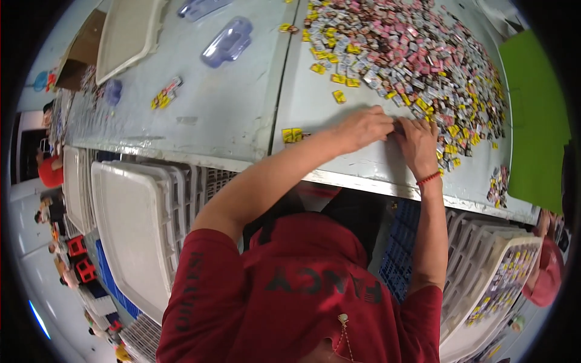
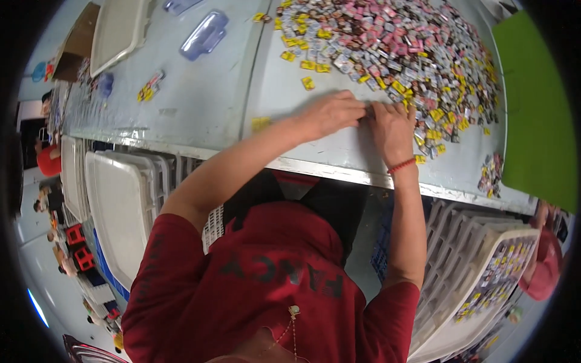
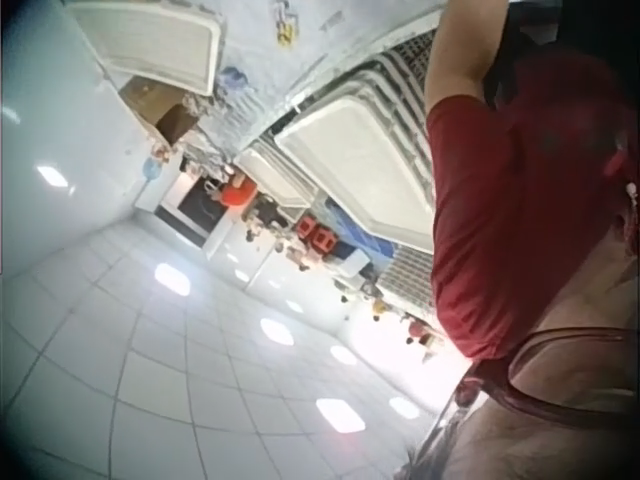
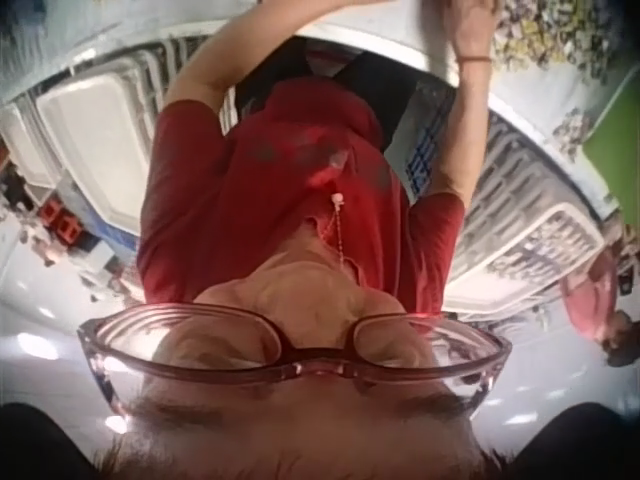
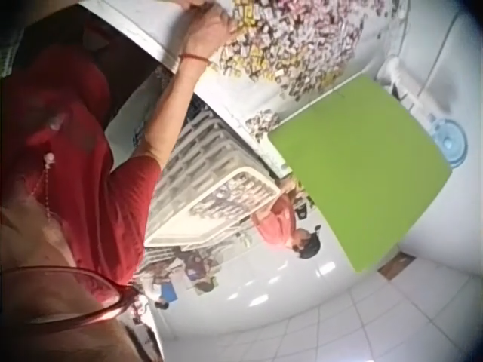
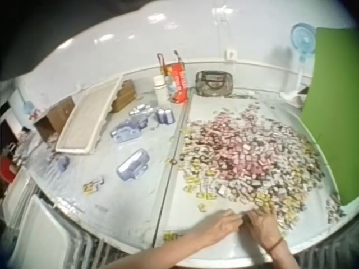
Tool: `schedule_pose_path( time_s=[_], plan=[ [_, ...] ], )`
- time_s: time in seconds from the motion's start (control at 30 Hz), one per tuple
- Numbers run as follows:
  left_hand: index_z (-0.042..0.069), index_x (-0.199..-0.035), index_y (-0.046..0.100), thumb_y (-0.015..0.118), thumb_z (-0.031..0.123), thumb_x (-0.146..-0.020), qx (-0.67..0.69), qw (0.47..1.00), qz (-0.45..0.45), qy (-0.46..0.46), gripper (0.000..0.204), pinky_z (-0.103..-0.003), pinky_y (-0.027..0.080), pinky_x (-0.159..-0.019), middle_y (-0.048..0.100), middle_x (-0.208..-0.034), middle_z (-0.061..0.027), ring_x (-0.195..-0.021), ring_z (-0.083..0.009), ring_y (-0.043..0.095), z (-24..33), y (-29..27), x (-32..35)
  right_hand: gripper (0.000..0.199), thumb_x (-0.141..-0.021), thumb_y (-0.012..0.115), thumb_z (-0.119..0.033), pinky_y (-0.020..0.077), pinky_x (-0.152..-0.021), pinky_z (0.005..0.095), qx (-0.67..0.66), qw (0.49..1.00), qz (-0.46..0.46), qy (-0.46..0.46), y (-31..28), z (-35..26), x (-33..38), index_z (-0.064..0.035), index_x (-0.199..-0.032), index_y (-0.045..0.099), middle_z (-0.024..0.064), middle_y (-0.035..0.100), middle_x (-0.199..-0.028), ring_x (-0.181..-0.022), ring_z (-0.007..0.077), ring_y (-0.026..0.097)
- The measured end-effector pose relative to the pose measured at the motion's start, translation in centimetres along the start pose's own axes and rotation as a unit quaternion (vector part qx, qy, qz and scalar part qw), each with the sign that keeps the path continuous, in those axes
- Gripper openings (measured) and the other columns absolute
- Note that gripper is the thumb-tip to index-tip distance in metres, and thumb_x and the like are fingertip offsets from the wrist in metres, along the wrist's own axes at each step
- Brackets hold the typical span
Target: Sorting and organizing small colorful items on a workbench and placing them into containers.
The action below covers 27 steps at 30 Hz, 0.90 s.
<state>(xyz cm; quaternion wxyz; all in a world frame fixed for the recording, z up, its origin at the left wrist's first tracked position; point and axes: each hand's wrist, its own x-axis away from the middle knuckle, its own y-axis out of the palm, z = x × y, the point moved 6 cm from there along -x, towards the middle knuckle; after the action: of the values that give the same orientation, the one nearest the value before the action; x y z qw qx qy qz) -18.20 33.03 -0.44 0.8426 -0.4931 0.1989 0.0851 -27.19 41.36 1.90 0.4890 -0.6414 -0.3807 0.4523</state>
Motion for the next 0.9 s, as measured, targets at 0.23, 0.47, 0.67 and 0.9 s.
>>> schedule_pose_path(
  time_s=[0.23,0.47,0.67,0.9],
  plan=[
    [0.004,-0.095,0.065,0.070,0.013,-0.075,-0.030,0.993,0.081,-0.081,0.022,-0.037,0.049,-0.080,0.064,-0.096,-0.0075,-0.091,-0.0275,0.058,-1.1,-3.0,1.0,0.025,-0.078,0.069,-0.014,0.0395,-0.090,0.0405,-0.080,0.995,0.059,-0.013,-0.1,-0.5,0.1,-0.0076,-0.101,0.063,0.0066,0.067,-0.091,-0.090,0.0270,0.060],
    [0.004,-0.094,0.066,0.070,0.019,-0.078,0.050,0.950,0.201,-0.234,0.023,-0.037,0.050,-0.078,0.065,-0.089,-0.0099,-0.086,-0.0298,0.062,-0.1,-13.1,7.2,0.024,-0.078,0.072,-0.013,0.0364,-0.098,0.0451,-0.183,0.979,0.082,-0.025,-1.3,-6.4,0.0,-0.0121,-0.100,0.063,0.0027,0.067,-0.098,-0.095,0.0227,0.062],
    [0.001,-0.092,0.065,0.071,0.004,-0.073,-0.039,0.971,0.164,-0.166,0.021,-0.033,0.051,-0.080,0.062,-0.101,-0.0079,-0.095,-0.0257,0.059,2.4,-8.2,10.8,0.025,-0.079,0.071,-0.015,0.0357,-0.098,0.0448,-0.231,0.971,0.050,-0.041,0.3,-10.0,-1.0,-0.0114,-0.102,0.063,0.0038,0.067,-0.102,-0.098,0.0235,0.061],
    [0.000,-0.092,0.066,0.071,0.004,-0.073,-0.078,0.969,0.182,-0.148,0.021,-0.035,0.050,-0.086,0.062,-0.102,-0.0087,-0.102,-0.0275,0.057,1.5,-7.9,12.1,0.025,-0.075,0.073,-0.012,0.0341,-0.099,0.0446,-0.243,0.967,0.067,-0.048,1.2,-11.3,-0.9,-0.0110,-0.098,0.066,0.0024,0.067,-0.100,-0.094,0.0216,0.060]
  ],
)
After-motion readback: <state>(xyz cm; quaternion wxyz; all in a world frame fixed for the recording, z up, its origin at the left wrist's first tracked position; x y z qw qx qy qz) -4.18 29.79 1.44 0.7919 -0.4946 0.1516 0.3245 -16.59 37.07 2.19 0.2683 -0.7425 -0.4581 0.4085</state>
